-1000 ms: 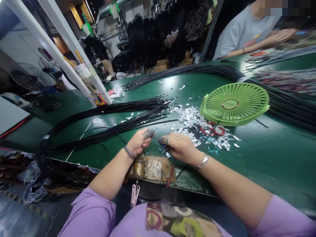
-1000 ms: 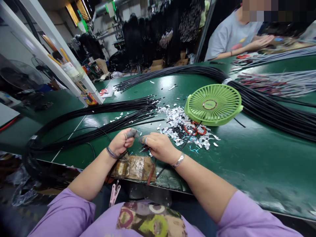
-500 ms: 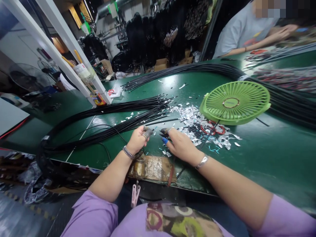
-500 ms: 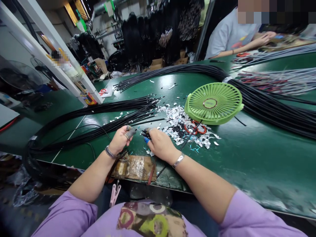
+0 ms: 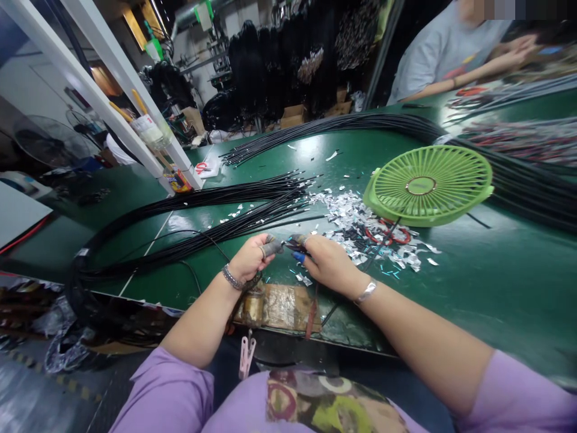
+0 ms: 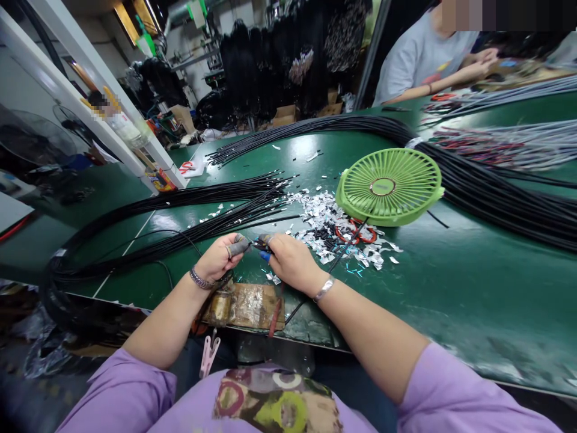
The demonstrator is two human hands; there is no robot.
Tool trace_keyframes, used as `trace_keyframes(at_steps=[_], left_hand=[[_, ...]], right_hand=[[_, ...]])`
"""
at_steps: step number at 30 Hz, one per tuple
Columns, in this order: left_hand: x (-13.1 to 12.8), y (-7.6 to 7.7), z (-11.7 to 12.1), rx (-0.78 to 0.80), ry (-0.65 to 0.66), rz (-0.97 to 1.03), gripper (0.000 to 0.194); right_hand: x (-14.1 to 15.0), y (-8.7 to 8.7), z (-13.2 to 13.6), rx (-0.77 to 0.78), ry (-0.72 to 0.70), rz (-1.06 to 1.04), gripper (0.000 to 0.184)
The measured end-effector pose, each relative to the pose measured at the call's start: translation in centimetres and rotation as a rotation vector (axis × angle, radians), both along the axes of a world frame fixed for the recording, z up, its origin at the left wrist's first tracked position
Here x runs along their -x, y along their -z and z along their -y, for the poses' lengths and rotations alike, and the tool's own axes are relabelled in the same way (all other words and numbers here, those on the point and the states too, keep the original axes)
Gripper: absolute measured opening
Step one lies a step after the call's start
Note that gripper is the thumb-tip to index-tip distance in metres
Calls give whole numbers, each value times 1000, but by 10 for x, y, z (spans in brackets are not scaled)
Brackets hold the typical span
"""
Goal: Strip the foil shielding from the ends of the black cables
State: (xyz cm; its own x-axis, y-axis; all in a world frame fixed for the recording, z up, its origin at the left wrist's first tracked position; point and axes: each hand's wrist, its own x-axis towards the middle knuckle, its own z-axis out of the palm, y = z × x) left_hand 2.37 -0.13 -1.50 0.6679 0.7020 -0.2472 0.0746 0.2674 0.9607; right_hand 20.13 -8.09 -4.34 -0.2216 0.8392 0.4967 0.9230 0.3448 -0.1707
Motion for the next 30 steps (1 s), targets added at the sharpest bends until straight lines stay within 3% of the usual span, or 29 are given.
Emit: trace_keyframes(at_steps=[6, 11, 15, 20, 24, 30], left_hand=[[1, 1, -1, 13, 38, 20, 46], [1, 0, -1, 28, 52, 8, 43], [1, 0, -1, 26, 46, 36, 48], [1, 2, 0, -23, 66, 25, 48], [0, 7, 2, -144, 109, -47, 46], [-1, 16, -2, -525, 180, -169, 32]], right_hand=[[1, -2, 2, -26, 11, 34, 21], [0, -3, 2, -16, -13, 13, 18], [-2, -3, 1, 35, 23, -154, 17], [-2, -8, 0, 186, 26, -567, 22], [1, -11, -1, 258, -13, -800, 29], [3, -11, -2, 290, -12, -881, 31]])
